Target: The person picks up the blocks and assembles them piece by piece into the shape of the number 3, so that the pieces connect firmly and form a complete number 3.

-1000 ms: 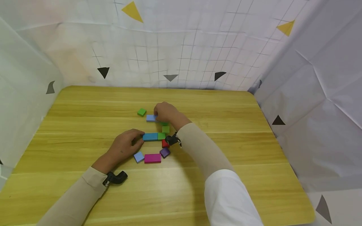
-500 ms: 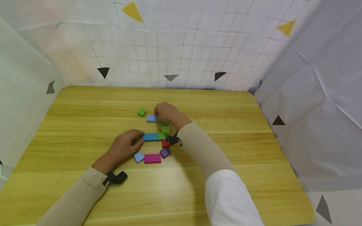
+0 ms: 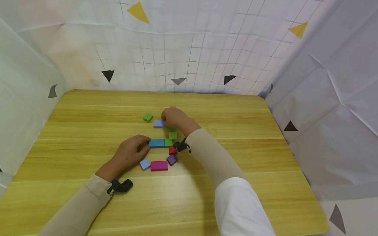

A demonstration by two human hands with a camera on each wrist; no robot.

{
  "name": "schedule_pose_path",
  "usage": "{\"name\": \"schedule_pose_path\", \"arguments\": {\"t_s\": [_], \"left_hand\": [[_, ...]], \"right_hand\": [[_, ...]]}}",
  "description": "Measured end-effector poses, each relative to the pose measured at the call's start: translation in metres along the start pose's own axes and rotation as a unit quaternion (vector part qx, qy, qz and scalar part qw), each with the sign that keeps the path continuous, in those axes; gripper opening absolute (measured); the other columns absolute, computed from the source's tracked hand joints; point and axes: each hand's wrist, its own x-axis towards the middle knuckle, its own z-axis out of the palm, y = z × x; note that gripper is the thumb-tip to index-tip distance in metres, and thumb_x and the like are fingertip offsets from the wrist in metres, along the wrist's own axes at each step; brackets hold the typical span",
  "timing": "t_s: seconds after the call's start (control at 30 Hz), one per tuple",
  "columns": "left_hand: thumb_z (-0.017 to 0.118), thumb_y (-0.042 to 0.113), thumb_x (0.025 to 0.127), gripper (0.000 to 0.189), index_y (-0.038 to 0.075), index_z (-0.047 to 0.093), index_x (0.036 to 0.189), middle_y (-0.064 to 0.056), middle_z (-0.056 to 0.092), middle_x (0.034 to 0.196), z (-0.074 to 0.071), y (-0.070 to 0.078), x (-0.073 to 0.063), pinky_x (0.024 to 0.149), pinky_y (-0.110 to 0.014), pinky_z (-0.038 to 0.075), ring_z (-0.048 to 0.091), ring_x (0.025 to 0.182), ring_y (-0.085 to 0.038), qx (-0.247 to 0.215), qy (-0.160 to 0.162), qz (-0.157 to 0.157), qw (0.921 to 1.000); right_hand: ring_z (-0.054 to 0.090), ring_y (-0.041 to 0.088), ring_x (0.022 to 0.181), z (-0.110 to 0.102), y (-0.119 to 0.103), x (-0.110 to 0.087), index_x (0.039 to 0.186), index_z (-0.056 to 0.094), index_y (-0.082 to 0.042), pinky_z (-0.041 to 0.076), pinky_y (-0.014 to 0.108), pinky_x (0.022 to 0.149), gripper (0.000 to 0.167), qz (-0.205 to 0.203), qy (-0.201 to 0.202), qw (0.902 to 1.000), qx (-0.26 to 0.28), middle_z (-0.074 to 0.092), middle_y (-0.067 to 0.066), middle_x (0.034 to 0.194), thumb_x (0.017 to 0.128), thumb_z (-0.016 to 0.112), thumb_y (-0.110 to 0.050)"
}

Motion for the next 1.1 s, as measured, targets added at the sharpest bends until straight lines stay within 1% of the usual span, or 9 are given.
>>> {"name": "schedule_pose_path", "arguments": {"t_s": [0.27, 0.37, 0.57, 0.67, 0.77, 0.87, 1.0, 1.1], "left_hand": [[0.068, 0.023, 0.093, 0.030, 0.014, 0.067, 0.122, 0.002, 0.068, 0.110, -0.001, 0.000, -0.001, 0.089, -0.035, 0.055, 0.059, 0.094, -0.012, -0.001, 0.000, -0.001, 1.0000], [0.068, 0.023, 0.093, 0.030, 0.014, 0.067, 0.122, 0.002, 0.068, 0.111, -0.002, 0.000, -0.001, 0.090, -0.035, 0.054, 0.060, 0.095, -0.012, -0.001, 0.000, -0.001, 1.0000], [0.068, 0.023, 0.093, 0.031, 0.015, 0.067, 0.123, 0.002, 0.068, 0.114, -0.001, -0.001, -0.001, 0.093, -0.036, 0.054, 0.062, 0.101, -0.014, -0.004, 0.001, 0.002, 1.0000], [0.068, 0.024, 0.093, 0.032, 0.015, 0.066, 0.124, 0.002, 0.068, 0.116, 0.000, 0.000, 0.000, 0.096, -0.037, 0.053, 0.062, 0.106, -0.015, -0.003, 0.000, 0.001, 1.0000], [0.068, 0.024, 0.094, 0.033, 0.015, 0.066, 0.125, 0.002, 0.068, 0.117, 0.000, -0.001, 0.000, 0.096, -0.037, 0.053, 0.062, 0.107, -0.015, -0.002, 0.001, 0.004, 1.0000], [0.068, 0.024, 0.093, 0.032, 0.015, 0.066, 0.124, 0.002, 0.068, 0.116, 0.000, -0.002, 0.000, 0.095, -0.036, 0.053, 0.062, 0.106, -0.014, -0.001, 0.005, 0.008, 1.0000], [0.068, 0.025, 0.093, 0.032, 0.015, 0.067, 0.124, 0.002, 0.068, 0.116, 0.001, -0.004, 0.000, 0.095, -0.037, 0.053, 0.063, 0.107, -0.015, -0.002, 0.008, 0.012, 0.9999], [0.068, 0.025, 0.093, 0.033, 0.014, 0.067, 0.124, 0.001, 0.068, 0.118, 0.002, -0.006, 0.000, 0.096, -0.038, 0.053, 0.063, 0.110, -0.016, -0.008, 0.007, 0.012, 0.9999]], "right_hand": [[0.062, 0.023, 0.116, 0.000, 0.001, 0.000, 0.119, 0.072, -0.010, 0.049, 0.037, 0.102, 0.028, 0.004, -0.002, 1.0000, -0.003, 0.070, 0.004, 0.120, 0.093, 0.067, -0.019], [0.062, 0.023, 0.116, -0.001, 0.000, 0.000, 0.120, 0.072, -0.010, 0.049, 0.038, 0.102, 0.029, 0.004, 0.003, 1.0000, 0.005, 0.070, 0.005, 0.121, 0.094, 0.067, -0.020], [0.060, 0.025, 0.119, -0.003, -0.003, 0.001, 0.125, 0.069, -0.009, 0.049, 0.038, 0.102, 0.033, 0.013, 0.012, 0.9994, 0.031, 0.068, 0.007, 0.125, 0.095, 0.065, -0.023], [0.060, 0.025, 0.119, -0.002, -0.005, 0.004, 0.126, 0.068, -0.008, 0.048, 0.038, 0.103, 0.035, 0.006, 0.014, 0.9996, 0.024, 0.067, 0.007, 0.127, 0.095, 0.065, -0.025], [0.061, 0.024, 0.117, 0.000, -0.008, 0.008, 0.125, 0.068, -0.008, 0.048, 0.036, 0.101, 0.035, -0.005, 0.018, 0.9998, 0.009, 0.068, 0.007, 0.125, 0.096, 0.065, -0.026], [0.062, 0.023, 0.116, 0.003, -0.012, 0.013, 0.125, 0.068, -0.008, 0.049, 0.036, 0.100, 0.035, -0.010, 0.026, 0.9996, 0.001, 0.067, 0.007, 0.125, 0.097, 0.065, -0.028], [0.062, 0.024, 0.116, 0.005, -0.019, 0.019, 0.124, 0.068, -0.007, 0.049, 0.036, 0.101, 0.034, -0.008, 0.042, 0.9990, 0.016, 0.068, 0.007, 0.125, 0.098, 0.062, -0.028], [0.064, 0.022, 0.104, 0.006, -0.022, 0.025, 0.114, 0.072, -0.007, 0.051, 0.036, 0.093, 0.026, -0.011, 0.056, 0.9980, 0.029, 0.071, 0.006, 0.113, 0.098, 0.062, -0.026]]}}
